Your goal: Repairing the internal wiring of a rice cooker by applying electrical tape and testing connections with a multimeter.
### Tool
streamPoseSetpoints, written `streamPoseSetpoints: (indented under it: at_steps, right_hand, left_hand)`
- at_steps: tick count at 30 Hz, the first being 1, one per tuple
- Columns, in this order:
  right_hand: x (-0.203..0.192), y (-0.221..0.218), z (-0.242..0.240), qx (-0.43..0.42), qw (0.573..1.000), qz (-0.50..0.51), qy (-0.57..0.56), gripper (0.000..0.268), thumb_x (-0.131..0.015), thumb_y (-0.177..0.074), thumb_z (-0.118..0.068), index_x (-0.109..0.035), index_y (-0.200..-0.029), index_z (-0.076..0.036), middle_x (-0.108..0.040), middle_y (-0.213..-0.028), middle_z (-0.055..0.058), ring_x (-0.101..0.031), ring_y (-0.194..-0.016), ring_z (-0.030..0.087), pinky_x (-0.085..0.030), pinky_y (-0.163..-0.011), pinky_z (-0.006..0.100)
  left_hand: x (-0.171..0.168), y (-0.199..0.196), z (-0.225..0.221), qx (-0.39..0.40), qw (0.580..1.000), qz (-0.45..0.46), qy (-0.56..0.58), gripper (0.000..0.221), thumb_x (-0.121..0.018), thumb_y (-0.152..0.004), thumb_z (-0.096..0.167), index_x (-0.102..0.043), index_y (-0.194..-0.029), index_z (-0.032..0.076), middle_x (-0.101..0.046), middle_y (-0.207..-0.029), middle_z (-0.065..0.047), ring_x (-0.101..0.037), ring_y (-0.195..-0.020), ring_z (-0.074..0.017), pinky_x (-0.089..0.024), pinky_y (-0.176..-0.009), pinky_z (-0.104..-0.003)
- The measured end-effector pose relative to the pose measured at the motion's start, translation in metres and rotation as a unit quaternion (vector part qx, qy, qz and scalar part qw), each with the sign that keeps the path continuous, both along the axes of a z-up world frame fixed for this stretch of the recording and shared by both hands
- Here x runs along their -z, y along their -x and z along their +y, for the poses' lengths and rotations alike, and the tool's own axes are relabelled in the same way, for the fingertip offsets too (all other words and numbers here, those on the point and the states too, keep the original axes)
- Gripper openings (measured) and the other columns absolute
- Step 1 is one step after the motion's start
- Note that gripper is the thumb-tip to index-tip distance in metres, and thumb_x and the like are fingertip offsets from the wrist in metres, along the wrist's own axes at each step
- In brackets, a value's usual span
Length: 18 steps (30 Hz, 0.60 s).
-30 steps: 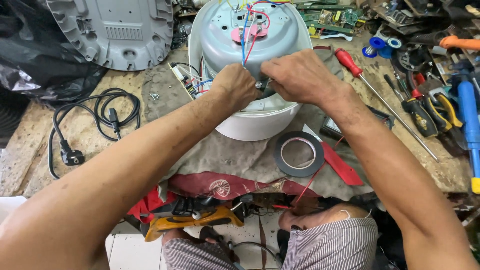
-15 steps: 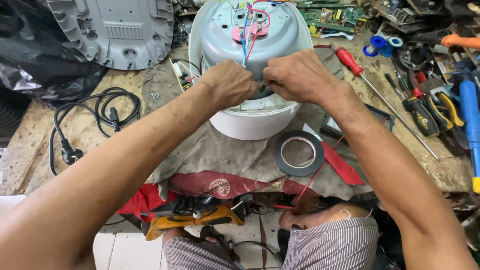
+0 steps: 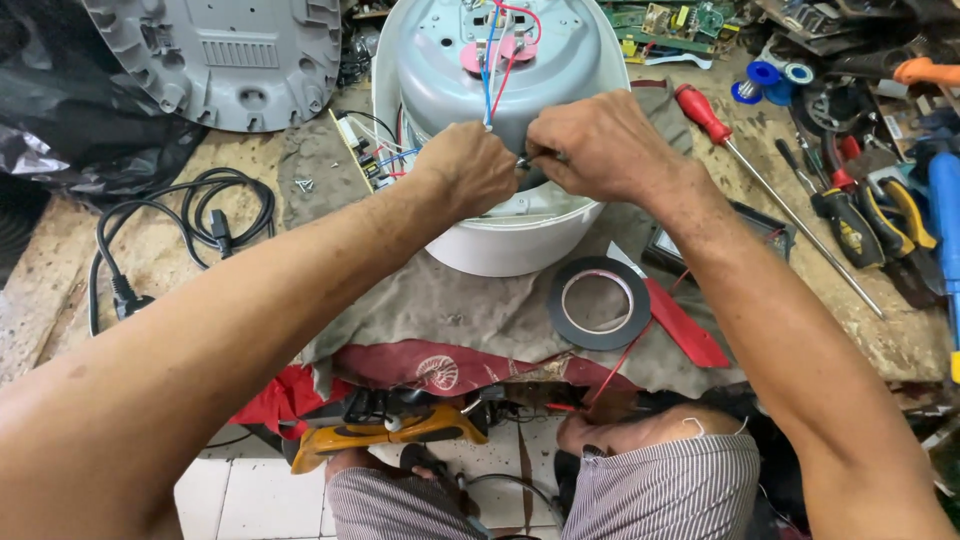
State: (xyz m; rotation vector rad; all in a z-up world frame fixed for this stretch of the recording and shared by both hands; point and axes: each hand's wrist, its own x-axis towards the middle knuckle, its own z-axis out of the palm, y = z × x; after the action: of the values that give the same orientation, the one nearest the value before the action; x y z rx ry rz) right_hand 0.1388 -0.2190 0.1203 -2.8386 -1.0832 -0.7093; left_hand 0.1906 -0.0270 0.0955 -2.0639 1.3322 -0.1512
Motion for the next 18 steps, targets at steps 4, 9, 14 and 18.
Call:
streamPoseSetpoints:
  at_steps: [4,9,14,18]
  right_hand:
    - [0.003,0.001,0.0,-0.006,1.0,-0.003,0.004,0.011,-0.065,-0.089,-0.011,-0.058,-0.081,-0.015,-0.063,-0.074,0.0,-0.058,-0.061,0.032,-0.034,-0.046,0.046]
    - [0.003,0.001,-0.002,-0.009,1.0,0.004,-0.01,0.009,-0.068,-0.089,-0.011,-0.063,-0.084,-0.015,-0.067,-0.077,-0.001,-0.06,-0.063,0.031,-0.037,-0.047,0.045]
    - [0.003,0.004,-0.001,0.002,1.0,0.006,-0.023,0.007,-0.07,-0.088,-0.012,-0.064,-0.086,-0.016,-0.068,-0.077,0.0,-0.06,-0.064,0.033,-0.039,-0.049,0.047]
    - [0.004,0.004,-0.002,0.002,0.999,0.011,-0.034,0.008,-0.07,-0.09,-0.011,-0.065,-0.087,-0.016,-0.069,-0.078,0.0,-0.063,-0.065,0.03,-0.04,-0.049,0.047]
  left_hand:
    - [0.004,-0.002,-0.003,-0.026,1.0,0.001,0.001,0.031,-0.05,-0.103,0.013,-0.071,-0.111,0.033,-0.078,-0.095,0.005,-0.077,-0.084,-0.026,-0.05,-0.055,-0.037]
    - [-0.002,0.0,-0.005,-0.027,0.999,-0.003,-0.019,0.034,-0.049,-0.102,0.01,-0.072,-0.112,0.033,-0.078,-0.098,0.005,-0.077,-0.088,-0.0254,-0.05,-0.058,-0.037]
    - [-0.01,0.002,0.003,-0.032,0.999,-0.016,-0.035,0.041,-0.045,-0.104,0.01,-0.065,-0.123,0.041,-0.076,-0.095,0.007,-0.076,-0.085,-0.0244,-0.049,-0.056,-0.037]
    - [-0.019,0.002,0.013,0.006,0.999,-0.006,-0.037,0.028,-0.044,-0.109,0.017,-0.069,-0.11,0.03,-0.076,-0.094,0.002,-0.076,-0.086,-0.0252,-0.054,-0.062,-0.038]
